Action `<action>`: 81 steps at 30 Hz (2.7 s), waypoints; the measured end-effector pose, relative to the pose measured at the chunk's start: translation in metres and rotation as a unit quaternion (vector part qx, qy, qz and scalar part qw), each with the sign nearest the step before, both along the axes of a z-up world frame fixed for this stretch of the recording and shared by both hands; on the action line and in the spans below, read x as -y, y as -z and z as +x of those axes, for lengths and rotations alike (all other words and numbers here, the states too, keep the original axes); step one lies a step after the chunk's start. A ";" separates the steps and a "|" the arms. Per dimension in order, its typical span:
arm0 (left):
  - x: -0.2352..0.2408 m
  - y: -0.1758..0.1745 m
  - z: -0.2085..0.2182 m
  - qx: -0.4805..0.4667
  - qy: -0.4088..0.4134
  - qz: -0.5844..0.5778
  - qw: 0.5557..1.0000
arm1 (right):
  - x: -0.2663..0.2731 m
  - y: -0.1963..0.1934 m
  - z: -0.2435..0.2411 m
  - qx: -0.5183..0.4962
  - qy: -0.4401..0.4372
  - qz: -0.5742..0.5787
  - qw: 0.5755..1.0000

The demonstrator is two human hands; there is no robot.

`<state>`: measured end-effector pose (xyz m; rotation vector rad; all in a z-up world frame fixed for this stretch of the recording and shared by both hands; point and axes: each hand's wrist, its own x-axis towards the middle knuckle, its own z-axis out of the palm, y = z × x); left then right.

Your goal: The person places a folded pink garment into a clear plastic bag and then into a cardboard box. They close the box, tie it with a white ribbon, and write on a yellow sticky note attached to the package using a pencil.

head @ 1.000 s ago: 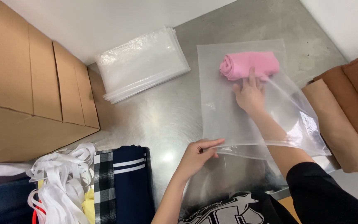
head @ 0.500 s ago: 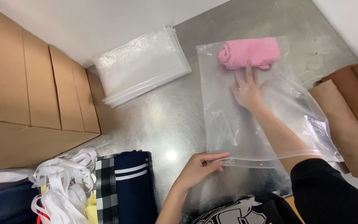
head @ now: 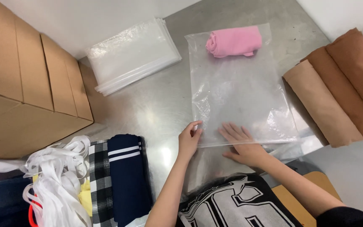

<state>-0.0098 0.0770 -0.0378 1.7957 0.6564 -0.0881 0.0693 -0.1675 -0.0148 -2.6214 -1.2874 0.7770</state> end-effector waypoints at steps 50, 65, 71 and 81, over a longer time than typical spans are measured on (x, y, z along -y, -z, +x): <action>-0.038 0.013 0.088 -0.040 0.256 0.395 0.881 | 0.034 0.054 0.136 0.228 0.324 0.132 0.908; -0.006 0.023 0.000 0.016 0.124 0.424 0.897 | -0.024 0.044 0.033 0.215 0.201 0.144 0.945; -0.032 0.022 -0.023 -0.031 0.109 0.414 0.903 | 0.060 0.044 0.067 0.243 0.289 0.132 0.916; -0.018 0.015 -0.104 0.027 0.122 0.413 0.902 | -0.036 0.070 -0.024 0.138 0.000 0.330 0.934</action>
